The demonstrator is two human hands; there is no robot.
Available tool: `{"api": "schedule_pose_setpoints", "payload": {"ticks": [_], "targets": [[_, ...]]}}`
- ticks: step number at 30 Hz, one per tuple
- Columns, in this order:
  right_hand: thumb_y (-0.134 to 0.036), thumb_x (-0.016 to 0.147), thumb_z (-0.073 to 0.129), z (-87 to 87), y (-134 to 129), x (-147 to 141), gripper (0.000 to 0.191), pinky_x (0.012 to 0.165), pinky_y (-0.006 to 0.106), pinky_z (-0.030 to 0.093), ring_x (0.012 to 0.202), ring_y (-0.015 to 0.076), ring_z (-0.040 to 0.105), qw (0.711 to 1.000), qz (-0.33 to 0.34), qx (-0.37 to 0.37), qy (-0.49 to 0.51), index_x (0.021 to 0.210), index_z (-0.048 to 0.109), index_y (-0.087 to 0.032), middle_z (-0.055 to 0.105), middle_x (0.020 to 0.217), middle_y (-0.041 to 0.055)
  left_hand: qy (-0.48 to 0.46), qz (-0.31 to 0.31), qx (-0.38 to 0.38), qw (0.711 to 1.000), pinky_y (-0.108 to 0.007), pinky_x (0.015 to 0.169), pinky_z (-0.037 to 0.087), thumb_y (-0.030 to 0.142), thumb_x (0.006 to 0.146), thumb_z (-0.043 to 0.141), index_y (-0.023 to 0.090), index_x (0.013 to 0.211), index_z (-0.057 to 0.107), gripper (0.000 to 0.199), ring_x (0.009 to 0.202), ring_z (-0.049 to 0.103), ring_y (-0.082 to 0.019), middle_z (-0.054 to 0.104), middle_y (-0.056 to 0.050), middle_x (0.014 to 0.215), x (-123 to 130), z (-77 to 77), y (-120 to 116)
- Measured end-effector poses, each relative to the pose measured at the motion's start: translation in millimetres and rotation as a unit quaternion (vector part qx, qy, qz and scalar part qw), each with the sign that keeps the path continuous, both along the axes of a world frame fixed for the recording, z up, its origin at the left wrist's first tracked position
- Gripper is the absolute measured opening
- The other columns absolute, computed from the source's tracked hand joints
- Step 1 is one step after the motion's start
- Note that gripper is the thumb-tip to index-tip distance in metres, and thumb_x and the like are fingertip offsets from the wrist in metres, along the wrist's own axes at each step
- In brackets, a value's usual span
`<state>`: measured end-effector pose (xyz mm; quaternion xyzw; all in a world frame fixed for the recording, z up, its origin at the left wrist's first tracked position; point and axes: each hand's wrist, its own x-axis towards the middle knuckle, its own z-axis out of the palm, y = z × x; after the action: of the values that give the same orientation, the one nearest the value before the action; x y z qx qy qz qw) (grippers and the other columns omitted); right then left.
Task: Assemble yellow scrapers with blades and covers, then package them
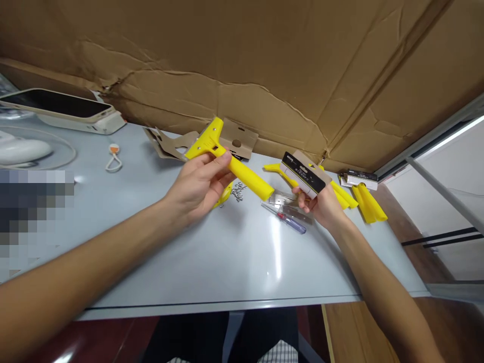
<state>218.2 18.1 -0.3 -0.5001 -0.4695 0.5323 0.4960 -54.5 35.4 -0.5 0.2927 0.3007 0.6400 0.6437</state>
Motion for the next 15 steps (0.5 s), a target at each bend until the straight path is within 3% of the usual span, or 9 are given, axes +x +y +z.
{"api": "schedule_pose_setpoints", "payload": {"ticks": [2, 4, 8, 11, 15], "targets": [[-0.039, 0.074, 0.075, 3.7, -5.4, -0.8, 0.028, 0.035, 0.021, 0.038, 0.044, 0.0117, 0.057, 0.999, 0.029, -0.025, -0.001, 0.094, 0.064, -0.022, 0.072, 0.071, 0.0, -0.004, 0.005, -0.009, 1.0, -0.022, 0.09, 0.061, 0.016, 0.091, 0.083, 0.019, 0.087, 0.074, 0.01, 0.089, 0.066, -0.014, 0.069, -0.004, 0.092, -0.3, -2.2, 1.5], [-0.038, 0.075, 0.075, 6.4, -10.3, -0.7, 0.023, 0.035, 0.021, 0.037, 0.041, 0.0107, 0.056, 0.992, 0.104, -0.063, -0.028, 0.084, 0.065, -0.02, 0.071, 0.067, 0.0014, -0.006, 0.005, -0.005, 1.0, -0.022, 0.092, 0.06, 0.017, 0.091, 0.083, 0.018, 0.088, 0.073, 0.01, 0.09, 0.066, -0.013, 0.069, -0.004, 0.094, -1.3, -4.1, 2.7], [-0.032, 0.081, 0.071, 8.5, -20.2, -2.9, 0.014, 0.034, 0.022, 0.038, 0.039, 0.0109, 0.055, 0.958, 0.242, -0.12, -0.097, 0.085, 0.068, -0.019, 0.073, 0.066, 0.0033, 0.004, 0.002, 0.019, 1.0, -0.022, 0.095, 0.058, 0.021, 0.089, 0.086, 0.019, 0.092, 0.074, 0.013, 0.093, 0.066, -0.013, 0.068, -0.003, 0.095, -3.1, -5.4, 2.6], [-0.026, 0.082, 0.066, 10.1, -27.0, -9.6, 0.011, 0.033, 0.02, 0.038, 0.04, 0.0119, 0.059, 0.942, 0.283, -0.141, -0.114, 0.087, 0.069, -0.018, 0.074, 0.066, 0.0038, 0.023, -0.001, 0.028, 0.999, -0.023, 0.095, 0.058, 0.023, 0.083, 0.091, 0.019, 0.095, 0.075, 0.02, 0.093, 0.065, -0.014, 0.067, -0.002, 0.097, -1.3, -5.2, -1.4], [-0.029, 0.083, 0.069, 10.9, -32.3, -19.5, 0.016, 0.034, 0.021, 0.044, 0.041, 0.0131, 0.063, 0.943, 0.291, -0.152, -0.056, 0.094, 0.068, -0.017, 0.075, 0.067, 0.0036, 0.083, -0.024, 0.031, 0.996, -0.026, 0.087, 0.058, 0.025, 0.072, 0.098, 0.02, 0.097, 0.077, 0.033, 0.092, 0.064, -0.015, 0.068, -0.002, 0.098, 4.0, -6.2, -11.5]]}}
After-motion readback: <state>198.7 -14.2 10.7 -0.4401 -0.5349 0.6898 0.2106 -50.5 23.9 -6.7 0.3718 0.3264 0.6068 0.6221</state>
